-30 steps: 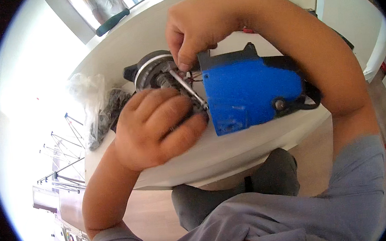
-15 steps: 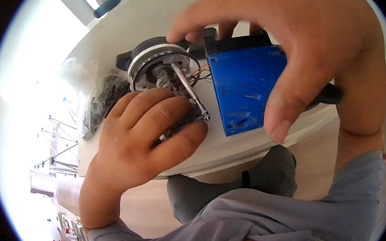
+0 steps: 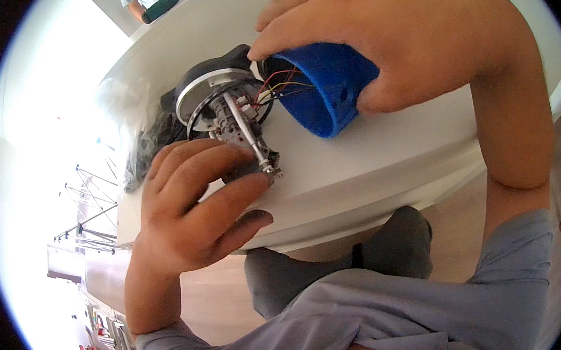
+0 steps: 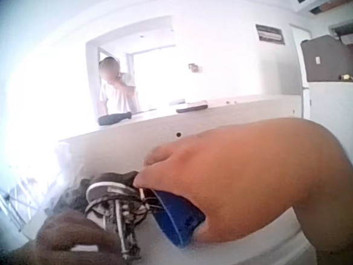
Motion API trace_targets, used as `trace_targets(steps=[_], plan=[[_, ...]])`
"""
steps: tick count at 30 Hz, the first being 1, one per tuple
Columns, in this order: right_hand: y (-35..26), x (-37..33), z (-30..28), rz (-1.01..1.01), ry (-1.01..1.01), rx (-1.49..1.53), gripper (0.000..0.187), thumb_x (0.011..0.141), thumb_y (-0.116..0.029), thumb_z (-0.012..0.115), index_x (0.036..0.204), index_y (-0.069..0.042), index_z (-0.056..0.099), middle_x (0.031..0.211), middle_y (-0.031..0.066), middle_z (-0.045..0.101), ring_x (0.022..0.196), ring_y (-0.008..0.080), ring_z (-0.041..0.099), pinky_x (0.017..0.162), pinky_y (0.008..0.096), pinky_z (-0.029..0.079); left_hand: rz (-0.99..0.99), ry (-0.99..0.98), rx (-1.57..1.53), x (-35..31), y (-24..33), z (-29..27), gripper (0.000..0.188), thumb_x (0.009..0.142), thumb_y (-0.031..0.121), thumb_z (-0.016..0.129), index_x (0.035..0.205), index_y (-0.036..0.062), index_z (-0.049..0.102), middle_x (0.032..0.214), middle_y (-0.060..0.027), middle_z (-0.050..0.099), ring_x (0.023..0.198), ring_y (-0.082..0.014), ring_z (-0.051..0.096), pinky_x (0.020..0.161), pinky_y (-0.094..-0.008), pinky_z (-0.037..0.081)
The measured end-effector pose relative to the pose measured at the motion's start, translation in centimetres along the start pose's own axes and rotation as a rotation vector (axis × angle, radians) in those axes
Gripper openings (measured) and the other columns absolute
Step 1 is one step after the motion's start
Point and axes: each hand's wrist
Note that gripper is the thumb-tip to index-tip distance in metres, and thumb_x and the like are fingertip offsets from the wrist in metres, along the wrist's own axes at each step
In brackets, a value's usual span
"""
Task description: The person assembles a mechanical pump assembly by hand, fitting various internal components like pistons and seals into the pump head and housing.
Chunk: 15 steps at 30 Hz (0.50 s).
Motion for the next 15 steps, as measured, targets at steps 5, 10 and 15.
trace_targets(steps=[5,10,15], plan=[[-0.9,0.8,0.0,-0.045,0.034,0.047,0.049,0.093,-0.026,0.072,0.132,0.001,0.066,0.141,0.0228,0.061,0.126,0.0396,0.064,0.108,0.0456,0.053,-0.096,0.282,0.068,-0.3,-2.5,-0.8,0.059,0.086,0.043,0.089,0.126,0.003,0.072,0.134,-0.023,0.065,0.121,-0.0344,0.066,0.098,-0.0454,0.055],[-2.0,2.3,1.1,0.011,0.139,0.129,0.024,0.098,-0.018,0.065,0.104,0.003,0.074,0.121,0.0196,0.068,0.112,0.0357,0.067,0.1,0.0454,0.055,-0.217,0.175,-0.194,1.8,-7.1,-0.8,0.064,0.097,0.045,0.078,0.143,0.003,0.061,0.148,-0.0208,0.059,0.133,-0.0336,0.061,0.112,-0.0447,0.049],[-1.7,4.1,1.7,-0.133,0.219,0.095,0.02,0.096,-0.013,0.063,0.092,0.002,0.076,0.111,0.0176,0.07,0.107,0.0317,0.068,0.097,0.0419,0.056,-0.382,0.093,-0.544,2.5,-8.5,0.9,0.036,0.108,0.022,0.068,0.138,0.0018,0.065,0.124,-0.0124,0.072,0.113,-0.0187,0.069,0.1,-0.0336,0.054]])
Point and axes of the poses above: each hand's wrist, its own x-axis towards the middle knuckle, its own z-axis out of the palm, y = z × x
